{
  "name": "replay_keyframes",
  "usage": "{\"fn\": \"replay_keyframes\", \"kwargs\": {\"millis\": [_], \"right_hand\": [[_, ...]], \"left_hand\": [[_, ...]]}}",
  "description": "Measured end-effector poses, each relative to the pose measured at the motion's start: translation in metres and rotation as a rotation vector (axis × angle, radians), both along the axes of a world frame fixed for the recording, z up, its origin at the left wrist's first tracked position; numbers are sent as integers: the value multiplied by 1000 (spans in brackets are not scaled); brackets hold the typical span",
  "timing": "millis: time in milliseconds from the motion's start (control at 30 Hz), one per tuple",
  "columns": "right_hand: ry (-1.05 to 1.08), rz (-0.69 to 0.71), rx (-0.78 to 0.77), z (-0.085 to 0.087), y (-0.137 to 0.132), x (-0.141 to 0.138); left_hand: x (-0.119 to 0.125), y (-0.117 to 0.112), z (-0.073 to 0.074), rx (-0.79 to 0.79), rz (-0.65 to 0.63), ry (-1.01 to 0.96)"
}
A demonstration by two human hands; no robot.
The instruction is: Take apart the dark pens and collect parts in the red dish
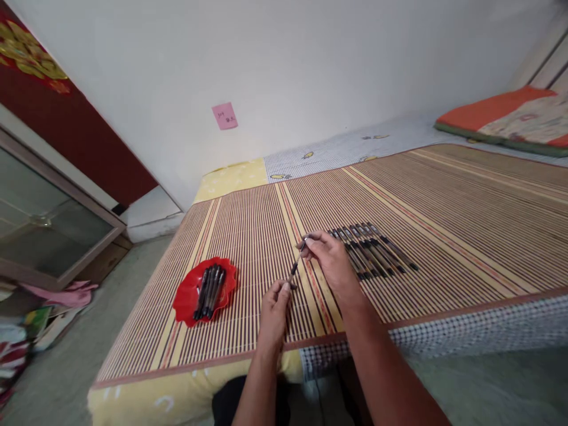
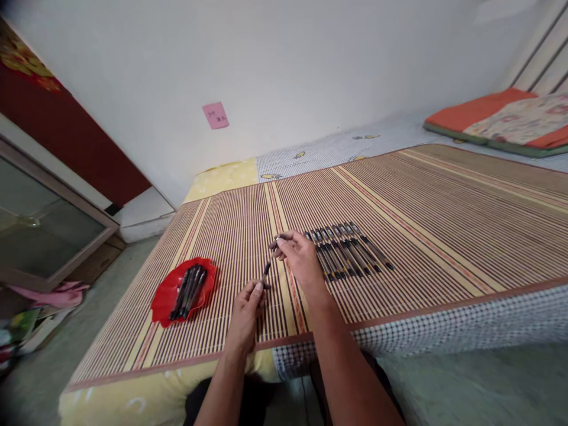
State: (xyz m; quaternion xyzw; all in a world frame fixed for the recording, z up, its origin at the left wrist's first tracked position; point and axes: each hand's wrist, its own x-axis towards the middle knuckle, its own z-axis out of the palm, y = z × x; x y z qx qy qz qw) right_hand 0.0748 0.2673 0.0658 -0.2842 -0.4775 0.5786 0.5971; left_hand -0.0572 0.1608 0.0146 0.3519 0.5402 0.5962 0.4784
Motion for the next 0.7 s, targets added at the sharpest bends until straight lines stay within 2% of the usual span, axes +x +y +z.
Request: {"fn": "replay_keyframes", "kwargs": {"millis": [100,200,400,700], "right_hand": [[-33,52,22,1,-2,-2],[-72,103,58,1,-3,-2],[-128,187,93,-1,-3,-3],[-129,174,39,-12,4,-5]], "left_hand": [[2,1,0,-7,-41,-166],[2,2,0,-3,-49,-252],[2,2,4,26,-52,-374],[0,3,4,27,-36,-445]]}}
